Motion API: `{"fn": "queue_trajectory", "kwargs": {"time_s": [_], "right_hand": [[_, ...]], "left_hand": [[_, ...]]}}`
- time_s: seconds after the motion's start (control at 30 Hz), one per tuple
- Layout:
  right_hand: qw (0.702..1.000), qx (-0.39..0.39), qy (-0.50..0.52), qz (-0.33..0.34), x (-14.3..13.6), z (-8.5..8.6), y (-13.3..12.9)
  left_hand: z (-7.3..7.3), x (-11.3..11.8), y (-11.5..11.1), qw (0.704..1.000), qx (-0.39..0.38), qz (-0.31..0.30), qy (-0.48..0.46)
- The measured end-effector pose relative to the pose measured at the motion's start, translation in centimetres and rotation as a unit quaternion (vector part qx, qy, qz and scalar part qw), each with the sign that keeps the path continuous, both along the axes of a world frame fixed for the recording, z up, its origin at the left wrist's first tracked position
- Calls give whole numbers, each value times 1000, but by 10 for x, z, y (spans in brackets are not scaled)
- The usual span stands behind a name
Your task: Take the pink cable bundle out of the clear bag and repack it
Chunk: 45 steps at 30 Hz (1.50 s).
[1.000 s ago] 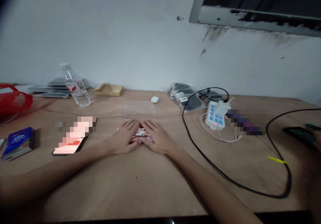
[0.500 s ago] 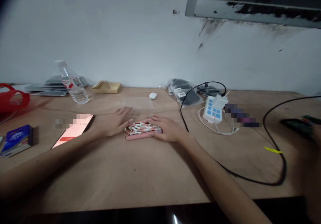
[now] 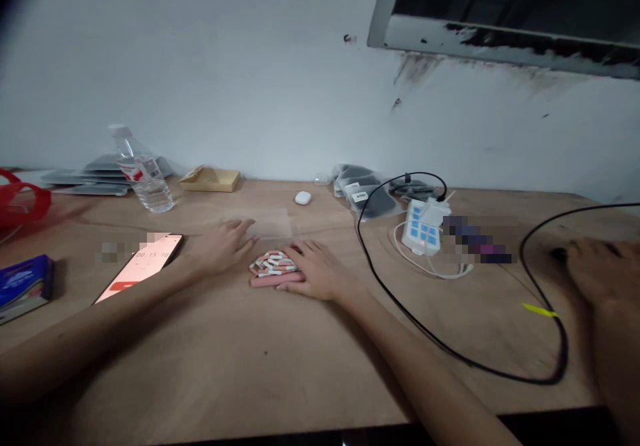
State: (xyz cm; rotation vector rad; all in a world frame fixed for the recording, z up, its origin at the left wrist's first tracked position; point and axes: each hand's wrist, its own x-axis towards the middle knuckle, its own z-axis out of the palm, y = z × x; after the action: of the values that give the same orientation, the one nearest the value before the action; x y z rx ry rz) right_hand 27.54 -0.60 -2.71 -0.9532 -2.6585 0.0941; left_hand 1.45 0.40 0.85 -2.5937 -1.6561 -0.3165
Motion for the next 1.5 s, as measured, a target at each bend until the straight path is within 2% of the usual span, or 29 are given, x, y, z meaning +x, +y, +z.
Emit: {"fn": "queue_trajectory", "kwargs": {"time_s": [0.07,0.13,0.23,0.33,0.47,0.53,0.73,0.8,0.93,1.03,1.27,1.5], "right_hand": [[1000,-3,-8,-6,6,2,1],[1000,-8,-15,-8,12,3,2],[1000,-13,-20,-11,16,4,3],[1000,-9,-22,-8,16,6,5],[999,16,-37,-9,19,5,9],[999,25,-36,-11,25,4,13],[998,57,27,-14,46,-1,26],[996,54,58,-28,49,-2,29],[994,32,79,-64,46,-2,31],[996,12,67,-65,44,-2,32],[997,4,36,-71,46,2,29],[998,-6,1,-64,49,0,31]], "left_hand": [[4,-1,0,999,24,47,14],[3,-2,1,998,37,50,4],[-9,-5,5,999,42,34,0],[-24,-8,11,998,-1,57,14],[-32,-12,16,999,-6,43,19],[-31,-14,17,999,-1,33,16],[-28,-19,15,997,-10,72,26],[-28,-19,12,999,-13,45,25],[-27,-17,8,998,-42,-46,28],[-27,-15,8,995,-51,-76,32],[-21,-11,6,996,-17,-86,-13],[-11,-8,2,997,-41,-59,-22]]}}
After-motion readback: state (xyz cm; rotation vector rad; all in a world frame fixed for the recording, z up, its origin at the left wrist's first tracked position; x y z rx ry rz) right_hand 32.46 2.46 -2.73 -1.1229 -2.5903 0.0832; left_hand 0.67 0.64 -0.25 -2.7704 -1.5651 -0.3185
